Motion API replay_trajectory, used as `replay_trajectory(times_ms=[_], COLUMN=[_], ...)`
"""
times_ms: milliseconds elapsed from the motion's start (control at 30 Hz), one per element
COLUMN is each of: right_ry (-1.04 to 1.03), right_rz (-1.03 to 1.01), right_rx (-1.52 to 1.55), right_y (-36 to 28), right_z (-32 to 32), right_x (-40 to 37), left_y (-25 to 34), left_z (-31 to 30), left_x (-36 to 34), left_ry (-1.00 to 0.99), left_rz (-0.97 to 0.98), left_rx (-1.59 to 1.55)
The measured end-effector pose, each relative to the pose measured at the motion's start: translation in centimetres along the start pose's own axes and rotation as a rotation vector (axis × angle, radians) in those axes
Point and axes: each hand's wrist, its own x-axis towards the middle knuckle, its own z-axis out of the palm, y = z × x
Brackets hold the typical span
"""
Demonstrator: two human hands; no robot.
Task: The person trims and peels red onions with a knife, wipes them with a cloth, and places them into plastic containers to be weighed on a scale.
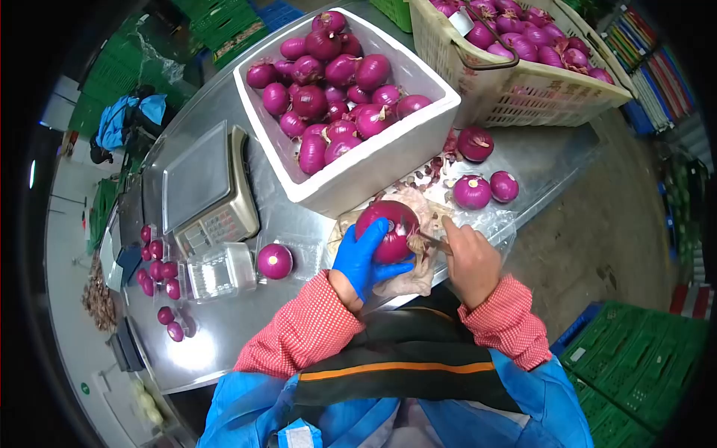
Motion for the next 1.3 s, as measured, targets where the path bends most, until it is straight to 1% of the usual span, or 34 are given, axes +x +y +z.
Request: replay_trajectory(times_ms=[67,100,167,367,467,567,667,767,800,900,1000,1100,1200,1300], right_ry=[-0.045,-0.015,-0.044,-0.006,0.027,0.036,-0.052,-0.190,-0.180,-0.404,-0.566,-0.544,-0.158,-0.131], right_rz=[-0.047,-0.057,-0.077,-0.074,-0.040,0.027,0.143,0.289,0.329,0.458,0.599,0.523,0.218,0.109], right_rx=[0.017,0.029,-0.001,-0.006,-0.007,0.075,0.322,0.592,0.683,0.948,1.102,0.988,0.645,0.401], right_y=[-0.3,-0.6,-0.3,0.3,0.1,-0.5,-1.3,-2.4,-2.7,-2.5,-2.6,-2.6,-2.3,-1.5], right_z=[-1.2,-0.2,-1.0,0.0,0.3,0.5,1.6,1.6,1.9,2.8,3.0,2.5,1.5,0.3], right_x=[-0.2,0.3,-0.2,-0.6,-0.4,-0.2,-0.7,-0.9,-1.0,-1.3,-1.3,-1.0,-0.9,-0.1], left_y=[0.0,0.9,0.5,0.2,0.0,0.3,0.2,0.1,-0.1,-0.5,-0.5,-0.2,0.3,0.6], left_z=[-0.2,-0.7,-0.4,-0.1,0.0,0.3,0.4,-0.3,-0.5,-0.9,-1.3,-1.4,-1.2,-1.4], left_x=[0.4,0.8,0.6,0.3,0.2,0.2,0.4,1.0,1.3,1.9,2.1,2.1,1.7,1.6], left_ry=[0.044,0.035,0.004,0.031,0.041,0.025,0.008,0.002,0.017,0.045,0.034,0.037,0.060,0.067], left_rz=[-0.003,0.032,0.028,0.043,0.036,0.004,-0.021,-0.032,-0.020,0.000,-0.006,-0.001,0.007,0.009], left_rx=[-0.009,0.020,0.002,0.038,0.049,0.031,-0.005,0.002,-0.002,-0.019,-0.034,-0.013,0.030,0.056])
